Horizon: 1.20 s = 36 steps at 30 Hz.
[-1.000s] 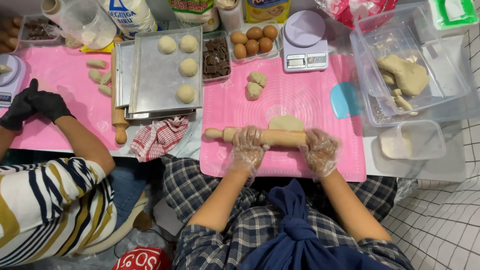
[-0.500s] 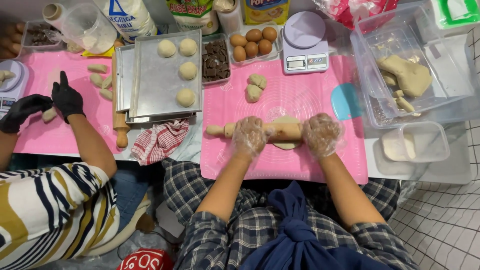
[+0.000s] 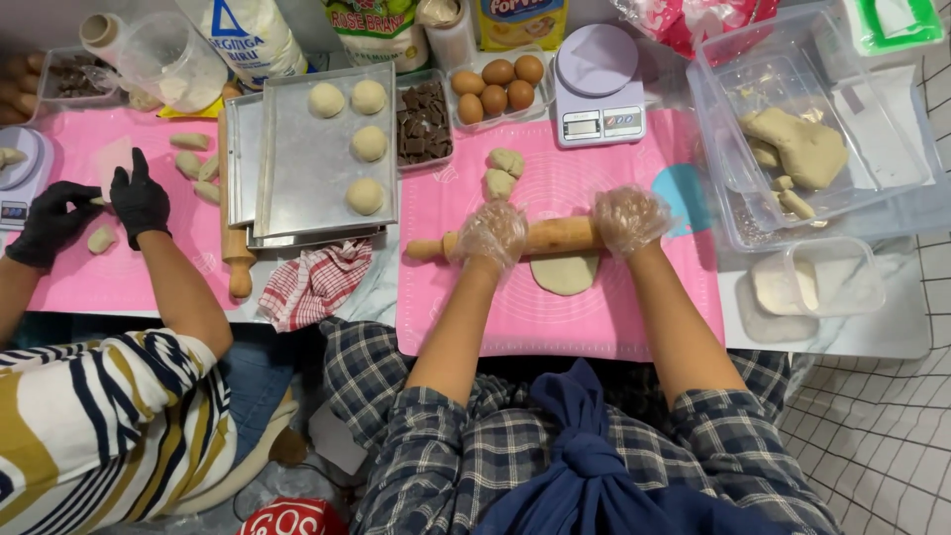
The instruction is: Rolling out small portions of dough into flat circles using a rolling pin on a silicone mat in a bakery setting.
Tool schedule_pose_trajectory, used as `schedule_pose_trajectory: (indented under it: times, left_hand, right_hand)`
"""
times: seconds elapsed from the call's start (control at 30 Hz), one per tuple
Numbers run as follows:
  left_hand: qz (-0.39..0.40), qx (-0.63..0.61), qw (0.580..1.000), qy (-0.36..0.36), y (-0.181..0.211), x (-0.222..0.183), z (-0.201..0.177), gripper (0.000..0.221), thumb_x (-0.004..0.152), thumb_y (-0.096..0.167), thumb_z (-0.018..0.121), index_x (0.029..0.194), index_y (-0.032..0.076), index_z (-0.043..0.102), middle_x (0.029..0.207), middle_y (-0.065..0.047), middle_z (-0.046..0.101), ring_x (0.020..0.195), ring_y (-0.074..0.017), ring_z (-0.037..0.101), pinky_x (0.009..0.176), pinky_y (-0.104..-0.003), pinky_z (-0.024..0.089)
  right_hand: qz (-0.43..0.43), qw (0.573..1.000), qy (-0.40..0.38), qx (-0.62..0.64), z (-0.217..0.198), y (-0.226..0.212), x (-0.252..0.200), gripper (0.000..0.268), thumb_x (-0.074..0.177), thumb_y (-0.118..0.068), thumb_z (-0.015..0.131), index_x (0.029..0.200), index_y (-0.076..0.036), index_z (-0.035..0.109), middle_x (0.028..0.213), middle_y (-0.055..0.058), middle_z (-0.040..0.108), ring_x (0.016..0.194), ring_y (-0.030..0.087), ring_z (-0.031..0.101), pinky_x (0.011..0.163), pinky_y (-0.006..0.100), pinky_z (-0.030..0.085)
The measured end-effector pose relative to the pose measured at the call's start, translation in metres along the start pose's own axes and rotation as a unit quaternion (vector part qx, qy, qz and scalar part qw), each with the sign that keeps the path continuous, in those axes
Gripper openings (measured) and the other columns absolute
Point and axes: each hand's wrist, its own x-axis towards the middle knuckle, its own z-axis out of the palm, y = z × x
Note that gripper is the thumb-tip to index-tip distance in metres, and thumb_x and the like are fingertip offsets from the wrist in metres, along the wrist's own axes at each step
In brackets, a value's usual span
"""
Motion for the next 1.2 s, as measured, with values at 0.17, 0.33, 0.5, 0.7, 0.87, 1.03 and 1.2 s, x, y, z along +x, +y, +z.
schedule_pose_trajectory:
  times: [0.17, 0.33, 0.5, 0.7, 0.87, 1.03, 1.2]
  left_hand:
    - [0.037, 0.019, 0.997, -0.067, 0.003, -0.049, -0.027, 0.059, 0.101, 0.057, 0.022, 0.1, 0.017, 0.065, 0.095, -0.007, 0.07, 0.101, -0.0294, 0.071, 0.089, -0.048, 0.052]
    - [0.045, 0.037, 0.994, -0.09, 0.009, -0.102, -0.015, 0.05, 0.104, 0.054, 0.031, 0.133, 0.017, 0.047, 0.132, -0.008, 0.055, 0.133, -0.0284, 0.047, 0.114, -0.046, 0.03]
    - [0.075, 0.036, 0.995, -0.056, 0.014, -0.148, -0.008, 0.074, 0.107, 0.057, 0.036, 0.16, 0.006, 0.024, 0.164, -0.015, 0.029, 0.153, -0.0326, 0.022, 0.127, -0.052, 0.011]
    - [0.107, 0.092, 0.99, -0.014, 0.002, -0.154, 0.038, 0.075, 0.107, 0.054, 0.034, 0.163, 0.007, 0.015, 0.172, -0.017, 0.008, 0.156, -0.0424, 0.004, 0.125, -0.06, 0.007]
    - [0.169, 0.125, 0.976, 0.064, -0.013, -0.118, 0.019, 0.052, 0.096, 0.035, 0.051, 0.146, 0.021, 0.05, 0.126, -0.008, 0.057, 0.131, -0.0323, 0.048, 0.105, -0.051, 0.036]
    - [0.198, -0.014, 0.975, -0.096, -0.025, -0.083, -0.031, 0.063, 0.078, 0.058, 0.079, 0.122, 0.018, 0.059, 0.106, -0.008, 0.069, 0.104, -0.0317, 0.07, 0.087, -0.045, 0.056]
    - [0.098, -0.199, 0.97, -0.104, -0.032, -0.098, -0.09, 0.054, 0.08, 0.056, 0.08, 0.116, 0.02, 0.062, 0.098, -0.006, 0.074, 0.1, -0.0285, 0.074, 0.083, -0.043, 0.058]
  right_hand:
    - [-0.152, 0.972, 0.124, -0.132, 0.131, 0.094, -0.024, 0.037, 0.098, -0.032, 0.052, 0.081, -0.012, 0.077, 0.076, 0.008, 0.074, 0.083, 0.029, 0.074, 0.077, 0.046, 0.053]
    - [-0.257, 0.914, 0.314, 0.018, 0.059, 0.065, -0.05, 0.031, 0.103, -0.036, 0.05, 0.084, -0.02, 0.067, 0.075, 0.002, 0.063, 0.073, 0.027, 0.066, 0.075, 0.042, 0.05]
    - [-0.256, 0.908, 0.318, 0.094, 0.036, 0.063, -0.089, 0.036, 0.104, -0.05, 0.055, 0.105, -0.019, 0.074, 0.105, 0.002, 0.074, 0.099, 0.024, 0.07, 0.089, 0.035, 0.046]
    - [-0.208, 0.954, 0.208, 0.066, 0.012, 0.059, -0.137, 0.051, 0.082, -0.047, 0.079, 0.124, -0.019, 0.07, 0.131, 0.004, 0.07, 0.117, 0.026, 0.066, 0.097, 0.04, 0.038]
    - [-0.216, 0.944, 0.232, 0.094, -0.017, 0.038, -0.142, 0.057, 0.064, -0.048, 0.092, 0.107, -0.016, 0.072, 0.119, 0.006, 0.074, 0.103, 0.027, 0.07, 0.093, 0.04, 0.038]
    - [-0.173, 0.899, 0.296, 0.273, 0.023, 0.068, -0.106, 0.029, 0.083, -0.023, 0.084, 0.105, -0.008, 0.073, 0.113, 0.012, 0.072, 0.1, 0.032, 0.066, 0.088, 0.04, 0.05]
    - [-0.039, 0.857, 0.35, 0.377, 0.068, 0.072, -0.067, 0.015, 0.099, -0.005, 0.069, 0.114, -0.005, 0.065, 0.106, 0.011, 0.063, 0.094, 0.029, 0.063, 0.081, 0.037, 0.053]
